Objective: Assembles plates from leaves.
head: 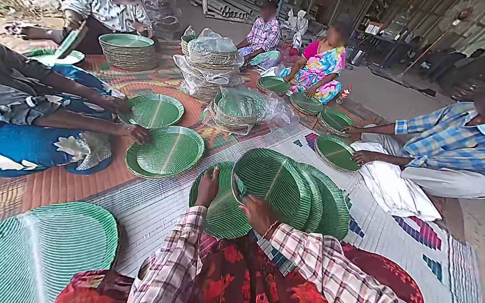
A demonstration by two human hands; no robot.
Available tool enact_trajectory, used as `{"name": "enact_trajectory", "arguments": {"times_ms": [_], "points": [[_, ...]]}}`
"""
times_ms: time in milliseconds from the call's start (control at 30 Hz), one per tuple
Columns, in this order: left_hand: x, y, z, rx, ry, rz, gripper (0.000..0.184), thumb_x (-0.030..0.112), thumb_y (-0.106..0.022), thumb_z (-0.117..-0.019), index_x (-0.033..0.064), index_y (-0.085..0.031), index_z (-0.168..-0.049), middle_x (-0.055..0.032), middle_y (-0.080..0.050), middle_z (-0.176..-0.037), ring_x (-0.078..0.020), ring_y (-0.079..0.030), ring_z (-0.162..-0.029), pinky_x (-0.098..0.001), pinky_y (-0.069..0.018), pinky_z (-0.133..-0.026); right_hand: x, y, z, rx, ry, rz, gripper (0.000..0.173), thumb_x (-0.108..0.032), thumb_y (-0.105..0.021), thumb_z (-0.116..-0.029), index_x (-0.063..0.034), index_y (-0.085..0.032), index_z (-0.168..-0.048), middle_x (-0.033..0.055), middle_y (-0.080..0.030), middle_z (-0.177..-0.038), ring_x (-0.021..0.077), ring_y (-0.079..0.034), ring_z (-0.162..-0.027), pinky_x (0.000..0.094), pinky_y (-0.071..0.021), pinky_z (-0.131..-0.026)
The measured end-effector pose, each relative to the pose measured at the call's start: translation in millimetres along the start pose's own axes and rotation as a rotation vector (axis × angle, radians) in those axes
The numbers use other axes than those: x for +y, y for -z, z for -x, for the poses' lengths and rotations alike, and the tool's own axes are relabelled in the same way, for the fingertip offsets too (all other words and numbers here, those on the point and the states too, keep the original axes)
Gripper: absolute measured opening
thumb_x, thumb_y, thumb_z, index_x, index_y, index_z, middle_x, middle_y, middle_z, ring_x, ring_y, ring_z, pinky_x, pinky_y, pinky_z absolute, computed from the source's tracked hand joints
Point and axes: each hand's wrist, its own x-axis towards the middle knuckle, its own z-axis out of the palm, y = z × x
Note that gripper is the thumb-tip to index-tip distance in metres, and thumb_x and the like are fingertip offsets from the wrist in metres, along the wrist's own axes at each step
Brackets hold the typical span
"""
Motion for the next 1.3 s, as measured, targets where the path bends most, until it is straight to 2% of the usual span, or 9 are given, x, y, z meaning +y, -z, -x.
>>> {"name": "enact_trajectory", "arguments": {"times_ms": [100, 200, 333, 500, 600, 733, 900, 1067, 1300], "points": [[-5, 9, 3, -0.153, 0.145, 0.251, 0.080, 0.064, -0.016, -0.1077, 0.0043, -0.033, -0.159, -0.0248, -0.045, -0.155, -0.0373, -0.051, -0.140, -0.0596, -0.0437, -0.111, -5, -26, 3, -0.157, 0.273, -0.086, 0.037, -0.021, -0.051, -0.1082, 0.0032, -0.067, -0.131, 0.0225, -0.066, -0.135, 0.0361, -0.064, -0.128, 0.0497, -0.0472, -0.111], [-27, 10, -8, -0.107, 0.155, 0.262, 0.050, 0.028, -0.053, -0.1085, -0.0009, -0.044, -0.148, -0.0246, -0.056, -0.141, -0.0332, -0.058, -0.127, -0.0524, -0.0465, -0.106, -4, -24, 5, -0.201, 0.295, -0.113, 0.041, -0.028, -0.052, -0.1085, -0.0005, -0.065, -0.136, 0.0202, -0.062, -0.143, 0.0342, -0.059, -0.134, 0.0507, -0.0444, -0.113], [-59, 21, -14, -0.016, 0.210, -0.011, 0.050, 0.006, -0.062, -0.0991, -0.0054, -0.046, -0.145, -0.0299, -0.057, -0.139, -0.0408, -0.058, -0.130, -0.0576, -0.0455, -0.109, 17, 4, -3, -0.010, -0.071, 0.064, 0.046, -0.035, -0.054, -0.1073, -0.0032, -0.063, -0.140, 0.0208, -0.056, -0.150, 0.0368, -0.051, -0.142, 0.0552, -0.0400, -0.114], [-87, 40, -11, 0.060, 0.297, -0.314, 0.047, 0.012, -0.062, -0.0994, -0.0056, -0.050, -0.142, -0.0319, -0.059, -0.137, -0.0448, -0.058, -0.131, -0.0610, -0.0458, -0.108, 72, 34, -11, 0.037, -0.598, 0.367, 0.073, -0.030, -0.063, -0.1016, -0.0047, -0.032, -0.162, 0.0256, -0.009, -0.172, 0.0430, -0.005, -0.160, 0.0696, -0.0071, -0.122], [-85, 42, -6, 0.107, 0.337, -0.323, 0.047, 0.011, -0.058, -0.1009, -0.0023, -0.048, -0.145, -0.0305, -0.058, -0.139, -0.0442, -0.058, -0.131, -0.0608, -0.0473, -0.107, 99, 49, -12, 0.088, -0.777, 0.311, 0.084, -0.018, -0.069, -0.0970, -0.0081, -0.021, -0.165, 0.0269, -0.014, -0.170, 0.0472, -0.024, -0.154, 0.0681, -0.0292, -0.116], [-82, 38, -3, 0.149, 0.330, -0.293, 0.047, 0.009, -0.053, -0.1026, 0.0004, -0.046, -0.148, -0.0299, -0.054, -0.144, -0.0447, -0.057, -0.132, -0.0610, -0.0485, -0.105, 118, 74, -14, 0.097, -0.922, 0.083, 0.073, -0.004, -0.055, -0.1008, -0.0119, -0.022, -0.165, 0.0258, -0.060, -0.141, 0.0414, -0.063, -0.125, 0.0556, -0.0511, -0.102], [-89, 30, -5, 0.188, 0.331, -0.308, 0.048, 0.009, -0.051, -0.1038, 0.0028, -0.043, -0.151, -0.0309, -0.050, -0.147, -0.0472, -0.059, -0.129, -0.0611, -0.0516, -0.101, 117, 108, -7, 0.577, -0.702, 0.024, 0.052, 0.000, -0.044, -0.1056, -0.0060, -0.042, -0.157, 0.0258, -0.060, -0.143, 0.0440, -0.062, -0.126, 0.0587, -0.0468, -0.106], [-94, 11, -4, 0.174, 0.236, -0.410, 0.059, 0.021, -0.061, -0.1021, 0.0010, -0.042, -0.154, -0.0360, -0.043, -0.151, -0.0545, -0.047, -0.136, -0.0653, -0.0460, -0.104, 117, 122, -3, 0.870, -0.567, -0.057, 0.050, 0.000, -0.041, -0.1066, -0.0011, -0.041, -0.156, 0.0217, -0.048, -0.157, 0.0369, -0.054, -0.139, 0.0496, -0.0415, -0.115], [-85, 15, 0, 0.070, 0.233, -0.539, 0.067, 0.006, -0.056, -0.1005, 0.0040, -0.029, -0.161, -0.0354, -0.036, -0.156, -0.0556, -0.042, -0.139, -0.0675, -0.0438, -0.104, 129, 134, 4, 1.111, -0.458, 0.035, 0.048, -0.001, -0.042, -0.1057, 0.0070, -0.041, -0.153, 0.0274, -0.047, -0.156, 0.0369, -0.048, -0.145, 0.0433, -0.0363, -0.120]]}}
